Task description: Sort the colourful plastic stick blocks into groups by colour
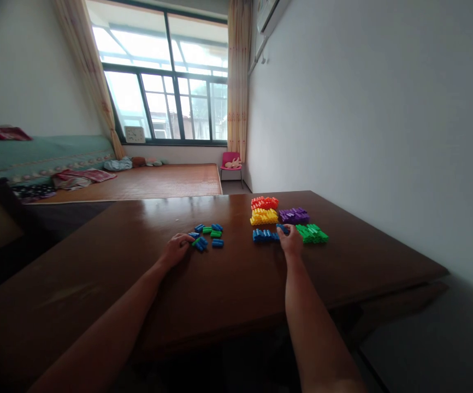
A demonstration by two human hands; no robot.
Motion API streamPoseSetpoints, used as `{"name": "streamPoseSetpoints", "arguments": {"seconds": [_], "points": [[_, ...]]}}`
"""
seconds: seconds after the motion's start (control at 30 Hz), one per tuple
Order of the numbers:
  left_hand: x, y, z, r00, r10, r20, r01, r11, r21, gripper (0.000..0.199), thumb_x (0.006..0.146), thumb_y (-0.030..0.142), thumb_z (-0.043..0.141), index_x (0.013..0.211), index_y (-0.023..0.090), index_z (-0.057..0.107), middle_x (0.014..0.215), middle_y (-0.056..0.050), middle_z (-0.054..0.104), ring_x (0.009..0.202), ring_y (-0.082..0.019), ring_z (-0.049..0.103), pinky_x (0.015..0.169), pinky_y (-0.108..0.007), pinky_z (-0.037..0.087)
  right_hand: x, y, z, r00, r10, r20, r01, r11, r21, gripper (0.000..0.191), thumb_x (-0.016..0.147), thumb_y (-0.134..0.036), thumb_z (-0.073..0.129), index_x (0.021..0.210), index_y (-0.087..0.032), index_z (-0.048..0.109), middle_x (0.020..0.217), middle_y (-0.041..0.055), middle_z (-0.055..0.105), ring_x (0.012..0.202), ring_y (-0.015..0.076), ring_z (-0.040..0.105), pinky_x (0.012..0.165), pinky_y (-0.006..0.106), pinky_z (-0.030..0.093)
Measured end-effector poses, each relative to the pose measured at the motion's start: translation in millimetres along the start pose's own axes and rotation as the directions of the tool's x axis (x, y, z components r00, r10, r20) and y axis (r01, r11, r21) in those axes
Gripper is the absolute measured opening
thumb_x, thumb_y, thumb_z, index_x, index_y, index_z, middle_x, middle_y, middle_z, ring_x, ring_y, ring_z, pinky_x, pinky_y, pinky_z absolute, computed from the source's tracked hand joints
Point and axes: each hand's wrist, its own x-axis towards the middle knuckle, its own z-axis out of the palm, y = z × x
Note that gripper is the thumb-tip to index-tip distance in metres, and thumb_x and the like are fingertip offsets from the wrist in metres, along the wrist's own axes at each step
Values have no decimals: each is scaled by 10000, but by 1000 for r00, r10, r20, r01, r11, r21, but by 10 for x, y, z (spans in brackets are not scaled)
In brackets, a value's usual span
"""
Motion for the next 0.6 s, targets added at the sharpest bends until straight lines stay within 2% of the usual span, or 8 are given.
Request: {"name": "streamPoseSetpoints", "arguments": {"seconds": [0.07, 0.13, 0.27, 0.43, 0.5, 0.6], "points": [[3, 3, 9, 1000, -9, 1, 9, 1000, 1, 306, 745, 125, 489, 874, 221, 749, 969, -42, 700, 955, -204, 641, 914, -347, 513, 30, 133, 16, 997, 67, 29, -66, 997, -47, 400, 756, -501, 613, 984, -179, 680, 952, 112, 723, 811, 237, 661, 716, 339, 488], [5, 8, 19, 1000, -13, 3, 13, 1000, -5, 306, 744, 126, 491, 873, 222, 751, 978, -43, 699, 959, -208, 638, 918, -350, 510, 5, 179, 53, 997, 51, 58, -47, 997, -67, 383, 752, -508, 628, 967, -196, 684, 956, 102, 725, 817, 232, 665, 709, 330, 487], [1, 22, 23, 1000, -28, -3, 27, 999, -21, 305, 741, 124, 494, 874, 216, 752, 985, -49, 700, 954, -214, 638, 917, -359, 509, -66, 128, 101, 997, -31, 65, 34, 998, -49, 365, 801, -532, 576, 957, -225, 695, 910, 74, 732, 774, 209, 661, 688, 312, 483], [-5, 34, -15, 998, -54, -37, 54, 998, -14, 321, 728, 89, 493, 876, 204, 753, 980, -56, 704, 961, -224, 630, 944, -380, 495, -68, 5, 39, 1000, -23, -5, 22, 994, -109, 381, 894, -470, 441, 939, -206, 712, 867, 104, 721, 731, 215, 629, 687, 330, 466], [-3, 27, -28, 993, -93, -67, 94, 996, 1, 329, 733, 86, 497, 911, 191, 752, 1008, -72, 700, 988, -235, 624, 955, -387, 489, -76, -76, 14, 993, -92, -70, 84, 990, -113, 406, 918, -411, 383, 988, -168, 701, 914, 133, 714, 795, 233, 624, 757, 359, 468], [-5, 15, -13, 991, -120, -57, 119, 993, -24, 350, 755, 97, 504, 995, 188, 741, 1059, -84, 694, 1024, -240, 618, 968, -398, 481, -164, -253, 46, 948, -298, -111, 293, 954, -63, 414, 937, -339, 336, 1066, -128, 668, 1045, 156, 693, 944, 246, 603, 900, 391, 442]]}}
